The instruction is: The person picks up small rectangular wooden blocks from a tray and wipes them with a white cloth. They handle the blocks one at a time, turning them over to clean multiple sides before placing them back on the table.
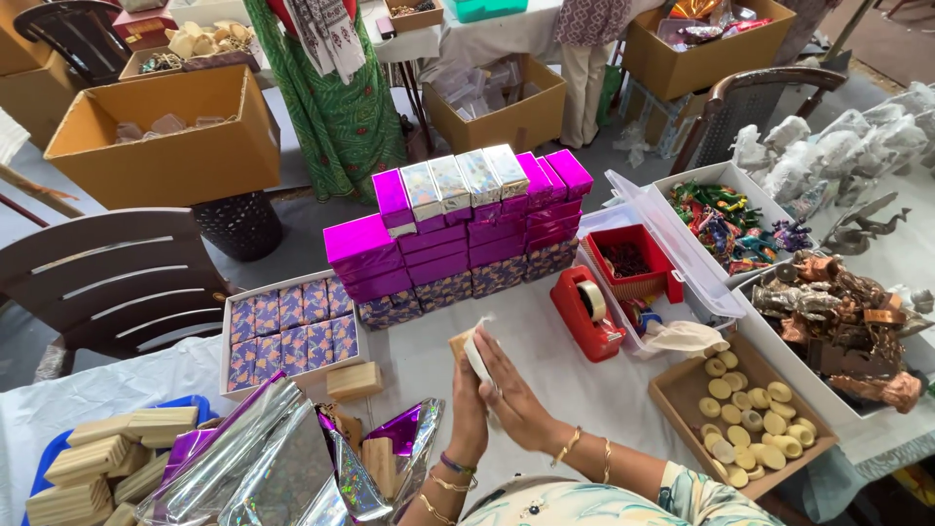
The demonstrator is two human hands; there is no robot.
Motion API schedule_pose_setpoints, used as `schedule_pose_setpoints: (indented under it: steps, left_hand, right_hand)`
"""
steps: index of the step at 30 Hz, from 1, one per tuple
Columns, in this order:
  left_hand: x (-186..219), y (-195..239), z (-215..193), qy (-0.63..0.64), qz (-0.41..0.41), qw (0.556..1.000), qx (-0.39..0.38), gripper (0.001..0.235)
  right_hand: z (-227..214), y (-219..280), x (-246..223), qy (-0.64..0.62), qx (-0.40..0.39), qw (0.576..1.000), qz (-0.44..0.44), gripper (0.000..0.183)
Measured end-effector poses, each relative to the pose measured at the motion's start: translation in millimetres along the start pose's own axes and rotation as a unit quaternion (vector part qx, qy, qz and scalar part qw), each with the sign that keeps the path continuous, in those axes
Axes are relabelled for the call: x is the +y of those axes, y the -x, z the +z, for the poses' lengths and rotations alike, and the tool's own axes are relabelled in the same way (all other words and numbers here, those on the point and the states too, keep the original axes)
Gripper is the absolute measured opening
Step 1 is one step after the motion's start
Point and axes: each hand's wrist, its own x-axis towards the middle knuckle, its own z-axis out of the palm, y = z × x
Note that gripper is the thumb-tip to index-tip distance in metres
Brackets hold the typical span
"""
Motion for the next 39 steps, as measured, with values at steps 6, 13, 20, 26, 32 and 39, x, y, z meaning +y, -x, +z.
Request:
schedule_pose_setpoints:
  steps: [6, 13, 20, 26, 32, 39]
  left_hand:
    - [-4.1, 2.7, 7.5, -0.069, 0.01, 0.997, 0.027, 0.069]
    - [2.1, -2.4, -5.8, -0.025, 0.124, 0.992, 0.014, 0.07]
    - [7.5, 2.9, -1.7, -0.075, 0.101, 0.991, 0.041, 0.068]
    - [-4.3, 9.7, -4.6, -0.059, 0.114, 0.991, 0.035, 0.07]
    - [-14.0, 5.8, -5.5, -0.107, 0.1, 0.989, 0.016, 0.07]
    - [2.2, 2.1, -13.2, -0.126, 0.137, 0.982, 0.038, 0.063]
  right_hand:
    - [-6.5, -21.5, -2.7, -0.065, 0.023, 0.997, 0.021, 0.065]
    - [-0.7, -28.9, -18.1, -0.036, -0.021, 0.999, -0.016, 0.068]
    - [5.7, -20.6, -17.1, -0.082, 0.032, 0.995, 0.042, 0.066]
    - [-2.1, -32.5, -21.7, -0.065, 0.005, 0.997, 0.029, 0.07]
    - [-1.9, -25.5, -12.2, -0.048, 0.043, 0.997, 0.042, 0.068]
    - [-5.4, -10.3, -26.6, -0.037, 0.011, 0.999, 0.011, 0.069]
